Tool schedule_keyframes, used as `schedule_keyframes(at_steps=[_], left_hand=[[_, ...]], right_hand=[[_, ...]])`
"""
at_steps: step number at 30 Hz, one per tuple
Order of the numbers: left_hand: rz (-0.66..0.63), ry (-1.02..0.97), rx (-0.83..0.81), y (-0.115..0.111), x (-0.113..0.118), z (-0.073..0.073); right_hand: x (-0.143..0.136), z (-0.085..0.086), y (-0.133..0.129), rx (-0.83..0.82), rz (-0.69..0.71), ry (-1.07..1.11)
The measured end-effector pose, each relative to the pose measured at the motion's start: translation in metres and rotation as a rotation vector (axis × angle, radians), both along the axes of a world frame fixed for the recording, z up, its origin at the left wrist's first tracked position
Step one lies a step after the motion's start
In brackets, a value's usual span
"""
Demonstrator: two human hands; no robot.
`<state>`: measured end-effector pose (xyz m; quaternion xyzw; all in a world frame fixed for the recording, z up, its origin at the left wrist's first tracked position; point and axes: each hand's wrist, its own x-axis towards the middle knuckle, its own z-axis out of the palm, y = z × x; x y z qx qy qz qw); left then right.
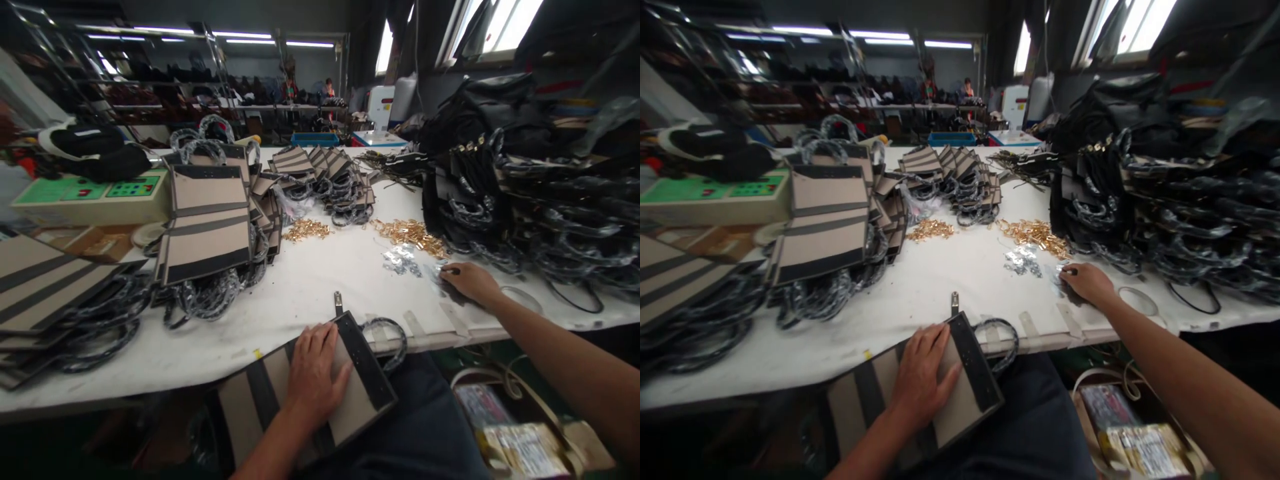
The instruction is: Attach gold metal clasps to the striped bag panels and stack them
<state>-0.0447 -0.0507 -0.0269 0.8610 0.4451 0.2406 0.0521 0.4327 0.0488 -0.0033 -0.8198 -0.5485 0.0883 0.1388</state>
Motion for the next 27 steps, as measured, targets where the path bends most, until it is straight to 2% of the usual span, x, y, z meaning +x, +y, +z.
schedule_keyframes(at_steps=[3, 7, 11, 13, 16, 17, 20, 23, 25, 27], left_hand=[[0.011, -0.018, -0.068, -0.002, 0.002, 0.005], [0.02, -0.048, -0.121, -0.004, 0.003, 0.01], [0.018, -0.059, -0.136, -0.006, 0.002, 0.011], [0.017, -0.059, -0.139, -0.006, 0.002, 0.01], [0.01, -0.064, -0.149, -0.006, 0.002, 0.01], [0.009, -0.07, -0.152, -0.006, 0.001, 0.01], [0.013, -0.094, -0.157, -0.007, 0.001, 0.011], [0.019, -0.121, -0.159, -0.008, 0.0, 0.01], [0.032, -0.143, -0.168, -0.009, 0.001, 0.008], [0.053, -0.163, -0.181, -0.01, 0.002, 0.007]], right_hand=[[-0.004, -0.003, 0.003, -0.05, -0.021, -0.063], [-0.005, 0.003, -0.001, -0.058, 0.009, -0.101], [-0.011, 0.019, -0.008, -0.019, 0.007, -0.09], [-0.025, 0.032, -0.014, 0.004, 0.04, -0.071], [-0.073, 0.055, -0.025, -0.059, 0.216, 0.118], [-0.096, 0.063, -0.029, -0.091, 0.239, 0.221], [-0.173, 0.077, -0.038, -0.295, 0.508, 0.465], [-0.236, 0.076, -0.036, -0.364, 0.679, 0.584], [-0.26, 0.07, -0.029, -0.39, 0.727, 0.595], [-0.269, 0.062, -0.023, -0.402, 0.764, 0.56]])
